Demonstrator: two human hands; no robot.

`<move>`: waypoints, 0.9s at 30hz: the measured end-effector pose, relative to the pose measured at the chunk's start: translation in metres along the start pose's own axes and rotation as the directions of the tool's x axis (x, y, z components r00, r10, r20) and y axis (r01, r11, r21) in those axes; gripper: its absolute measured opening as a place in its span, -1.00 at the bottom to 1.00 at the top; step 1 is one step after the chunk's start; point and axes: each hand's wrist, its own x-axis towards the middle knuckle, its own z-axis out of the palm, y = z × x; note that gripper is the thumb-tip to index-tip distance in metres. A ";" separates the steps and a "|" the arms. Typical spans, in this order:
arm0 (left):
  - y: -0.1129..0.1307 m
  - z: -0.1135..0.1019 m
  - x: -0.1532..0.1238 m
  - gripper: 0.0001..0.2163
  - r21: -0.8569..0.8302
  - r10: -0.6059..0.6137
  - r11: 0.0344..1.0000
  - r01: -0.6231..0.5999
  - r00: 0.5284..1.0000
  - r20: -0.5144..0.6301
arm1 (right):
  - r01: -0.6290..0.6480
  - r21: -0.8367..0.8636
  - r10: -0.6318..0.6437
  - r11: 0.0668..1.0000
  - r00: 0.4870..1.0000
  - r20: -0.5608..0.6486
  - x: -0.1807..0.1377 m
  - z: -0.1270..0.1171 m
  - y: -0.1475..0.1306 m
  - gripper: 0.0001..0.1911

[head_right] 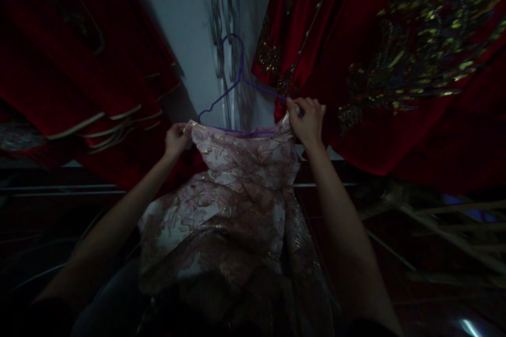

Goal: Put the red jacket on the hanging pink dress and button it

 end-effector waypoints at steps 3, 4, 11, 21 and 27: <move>-0.005 0.000 0.001 -0.74 -0.082 -0.122 0.988 0.130 0.988 0.097 | 0.000 -0.005 0.000 1.000 1.000 -0.009 0.001 0.002 0.002 -0.48; -0.005 0.000 0.001 -0.73 -0.109 -0.171 0.976 0.189 0.973 0.155 | 0.004 -0.007 -0.004 1.000 1.000 -0.015 0.001 0.002 0.003 -0.48; -0.011 -0.006 0.004 -0.71 -0.232 -0.235 0.920 0.316 0.918 0.318 | 0.017 -0.006 -0.017 1.000 1.000 -0.018 0.003 0.000 0.004 -0.49; 0.007 0.003 0.025 -0.79 -0.218 -0.068 0.969 0.118 0.972 0.225 | 0.011 0.029 -0.011 1.000 1.000 0.001 0.001 -0.002 0.000 -0.48; 0.061 0.017 0.036 -0.74 -0.328 0.235 0.936 -0.125 0.918 0.321 | 0.005 0.051 -0.006 0.999 1.000 0.024 -0.002 0.001 -0.001 -0.45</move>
